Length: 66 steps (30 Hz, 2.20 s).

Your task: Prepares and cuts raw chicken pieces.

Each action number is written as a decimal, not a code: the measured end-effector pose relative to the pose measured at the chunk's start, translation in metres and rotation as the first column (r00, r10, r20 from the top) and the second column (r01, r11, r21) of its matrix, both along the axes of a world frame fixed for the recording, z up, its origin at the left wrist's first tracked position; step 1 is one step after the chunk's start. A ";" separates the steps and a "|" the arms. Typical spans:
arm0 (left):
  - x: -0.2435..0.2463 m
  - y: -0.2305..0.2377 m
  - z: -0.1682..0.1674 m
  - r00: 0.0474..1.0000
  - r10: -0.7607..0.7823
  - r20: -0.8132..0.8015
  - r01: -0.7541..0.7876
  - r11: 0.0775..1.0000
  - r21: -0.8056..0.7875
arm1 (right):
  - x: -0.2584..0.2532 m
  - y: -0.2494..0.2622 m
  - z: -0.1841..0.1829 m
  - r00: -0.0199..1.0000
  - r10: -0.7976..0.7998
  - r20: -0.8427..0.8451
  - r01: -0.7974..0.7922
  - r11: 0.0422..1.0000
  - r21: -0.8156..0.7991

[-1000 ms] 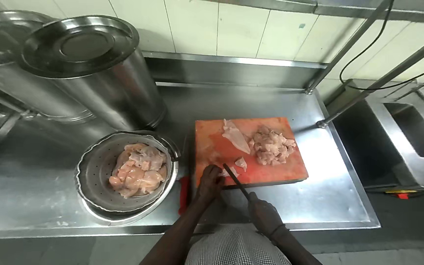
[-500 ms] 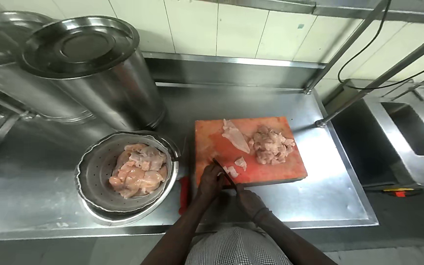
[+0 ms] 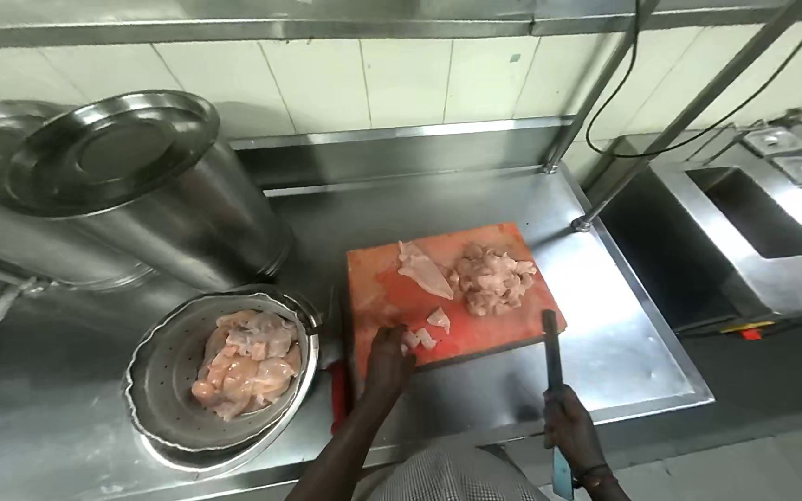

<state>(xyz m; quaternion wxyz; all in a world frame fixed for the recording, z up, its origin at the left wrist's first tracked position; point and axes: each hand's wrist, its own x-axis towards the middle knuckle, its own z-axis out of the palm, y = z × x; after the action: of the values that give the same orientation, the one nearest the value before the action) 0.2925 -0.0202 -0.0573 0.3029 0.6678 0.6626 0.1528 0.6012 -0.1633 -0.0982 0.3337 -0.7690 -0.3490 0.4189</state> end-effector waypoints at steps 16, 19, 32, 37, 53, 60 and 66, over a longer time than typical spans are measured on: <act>0.106 0.080 0.056 0.821 -0.557 -0.125 0.524 0.823 -0.220 | 0.024 -0.004 -0.018 0.902 -0.253 -0.351 0.297 0.952 0.076; 0.128 0.092 0.084 0.855 -0.516 -0.055 0.507 0.853 -0.125 | 0.025 -0.005 -0.021 0.903 -0.240 -0.358 0.283 0.956 0.073; 0.160 0.104 0.039 0.610 -0.679 -0.408 0.763 0.642 0.072 | 0.026 -0.010 -0.024 0.907 -0.216 -0.362 0.271 0.956 0.110; 0.109 0.123 0.032 0.902 -0.352 -0.251 0.422 0.843 0.333 | 0.027 -0.011 -0.025 0.909 -0.204 -0.363 0.265 0.956 0.126; 0.047 0.145 0.022 0.919 0.099 0.382 -0.116 0.993 0.020 | 0.029 -0.008 -0.017 0.900 -0.196 -0.390 0.254 0.961 0.104; 0.028 0.081 0.066 0.637 0.130 0.760 -0.151 0.988 -0.042 | 0.027 -0.008 -0.020 0.896 -0.208 -0.392 0.268 0.958 0.105; -0.016 0.060 0.046 0.996 -0.087 -0.028 0.080 0.981 -0.178 | 0.027 -0.007 -0.018 0.913 -0.199 -0.355 0.248 0.964 0.098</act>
<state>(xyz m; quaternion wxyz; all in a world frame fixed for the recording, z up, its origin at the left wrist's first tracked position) 0.2770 0.0402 -0.0116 0.3550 0.6681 0.6503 0.0685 0.6284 -0.1700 -0.1164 0.4884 -0.6939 -0.2238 0.4794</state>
